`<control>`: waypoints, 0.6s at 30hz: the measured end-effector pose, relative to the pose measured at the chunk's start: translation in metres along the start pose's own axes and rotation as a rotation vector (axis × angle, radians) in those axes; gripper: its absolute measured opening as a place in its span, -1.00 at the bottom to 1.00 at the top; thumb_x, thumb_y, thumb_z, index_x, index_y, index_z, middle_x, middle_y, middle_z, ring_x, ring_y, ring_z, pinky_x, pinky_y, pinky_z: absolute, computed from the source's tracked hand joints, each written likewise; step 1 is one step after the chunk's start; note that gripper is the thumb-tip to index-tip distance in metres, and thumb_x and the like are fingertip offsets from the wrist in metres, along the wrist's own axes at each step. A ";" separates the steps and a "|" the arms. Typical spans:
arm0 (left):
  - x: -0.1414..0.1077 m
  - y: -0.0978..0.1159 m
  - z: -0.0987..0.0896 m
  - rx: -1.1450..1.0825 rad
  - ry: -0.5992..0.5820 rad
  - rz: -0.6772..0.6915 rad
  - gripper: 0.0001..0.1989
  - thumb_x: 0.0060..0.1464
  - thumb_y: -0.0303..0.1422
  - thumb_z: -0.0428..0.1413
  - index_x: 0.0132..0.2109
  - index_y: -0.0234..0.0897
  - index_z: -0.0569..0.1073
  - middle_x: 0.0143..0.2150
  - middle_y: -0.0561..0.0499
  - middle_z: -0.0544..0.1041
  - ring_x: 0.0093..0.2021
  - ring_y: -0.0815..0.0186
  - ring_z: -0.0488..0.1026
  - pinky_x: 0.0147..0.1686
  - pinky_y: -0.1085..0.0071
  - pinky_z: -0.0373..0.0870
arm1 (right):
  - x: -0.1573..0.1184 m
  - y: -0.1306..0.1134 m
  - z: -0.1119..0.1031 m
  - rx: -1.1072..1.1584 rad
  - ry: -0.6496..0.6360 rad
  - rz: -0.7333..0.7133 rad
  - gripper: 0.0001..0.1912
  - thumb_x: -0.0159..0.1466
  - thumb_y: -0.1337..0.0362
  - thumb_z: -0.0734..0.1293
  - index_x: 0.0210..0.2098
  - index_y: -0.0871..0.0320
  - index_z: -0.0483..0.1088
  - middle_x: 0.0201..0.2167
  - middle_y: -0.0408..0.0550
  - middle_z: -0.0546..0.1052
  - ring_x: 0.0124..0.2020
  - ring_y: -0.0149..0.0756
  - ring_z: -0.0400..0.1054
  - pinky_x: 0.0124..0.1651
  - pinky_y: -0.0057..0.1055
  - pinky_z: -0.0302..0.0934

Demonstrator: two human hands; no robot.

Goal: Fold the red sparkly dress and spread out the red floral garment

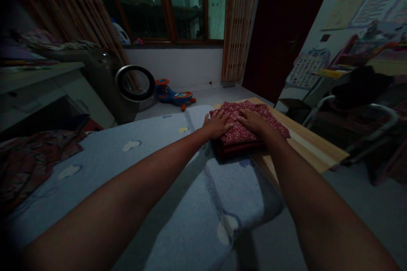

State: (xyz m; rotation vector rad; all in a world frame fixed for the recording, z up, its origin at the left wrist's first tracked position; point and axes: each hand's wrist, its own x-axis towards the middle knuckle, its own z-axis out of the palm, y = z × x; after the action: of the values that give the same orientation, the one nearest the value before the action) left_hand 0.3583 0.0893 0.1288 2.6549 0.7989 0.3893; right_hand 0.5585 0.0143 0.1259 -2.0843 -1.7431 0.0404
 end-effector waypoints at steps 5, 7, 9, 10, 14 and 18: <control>-0.009 -0.009 0.004 -0.006 0.028 0.015 -0.30 0.25 0.06 -0.10 0.41 -0.15 0.10 0.49 -0.21 -0.03 0.48 -0.02 -0.19 0.34 -0.22 -0.34 | 0.004 0.010 0.005 -0.004 -0.059 -0.006 -0.44 0.37 0.06 0.18 0.25 0.25 0.29 0.32 0.15 0.29 0.33 -0.09 0.16 0.39 -0.18 -0.05; -0.019 -0.016 0.004 -0.031 0.083 0.002 -0.31 0.26 0.05 -0.12 0.41 -0.13 0.08 0.49 -0.19 -0.04 0.49 0.00 -0.19 0.35 -0.20 -0.33 | 0.005 0.010 0.005 -0.024 -0.080 -0.003 -0.42 0.38 0.05 0.16 0.27 0.25 0.28 0.32 0.15 0.28 0.34 -0.07 0.15 0.40 -0.17 -0.05; -0.036 -0.026 0.006 -0.046 0.141 -0.038 -0.33 0.28 0.02 -0.12 0.43 -0.13 0.04 0.50 -0.17 -0.07 0.49 0.01 -0.21 0.36 -0.17 -0.32 | 0.006 0.008 0.005 -0.044 -0.094 0.013 -0.39 0.38 0.03 0.14 0.28 0.27 0.25 0.33 0.17 0.27 0.35 -0.06 0.13 0.40 -0.14 -0.07; -0.047 -0.033 0.007 -0.046 0.164 -0.064 -0.33 0.29 -0.01 -0.12 0.43 -0.14 0.02 0.51 -0.17 -0.09 0.49 0.00 -0.21 0.36 -0.16 -0.30 | 0.006 0.008 0.005 -0.050 -0.098 0.024 -0.38 0.38 0.02 0.14 0.29 0.29 0.24 0.33 0.19 0.26 0.36 -0.04 0.12 0.41 -0.13 -0.07; -0.112 -0.064 0.016 -0.017 0.175 -0.138 -0.34 0.31 -0.09 -0.11 0.45 -0.19 -0.05 0.50 -0.21 -0.07 0.48 0.00 -0.19 0.36 -0.14 -0.21 | 0.004 0.007 0.005 -0.059 -0.089 0.032 -0.32 0.37 -0.02 0.13 0.32 0.29 0.20 0.35 0.18 0.22 0.37 -0.02 0.09 0.41 -0.12 -0.07; -0.196 -0.100 0.026 0.089 0.119 -0.208 -0.36 0.32 -0.16 -0.09 0.45 -0.18 -0.05 0.48 -0.17 0.01 0.47 0.00 -0.13 0.36 -0.13 -0.19 | 0.000 0.000 -0.002 -0.080 -0.047 0.021 -0.27 0.34 -0.02 0.19 0.38 0.23 0.07 0.35 0.15 0.24 0.32 0.00 0.17 0.33 -0.09 0.07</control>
State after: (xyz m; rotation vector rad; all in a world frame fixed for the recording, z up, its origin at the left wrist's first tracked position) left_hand 0.1616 0.0492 0.0342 2.6143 1.1417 0.4697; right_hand 0.5587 0.0142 0.1281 -2.1752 -1.7784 0.0264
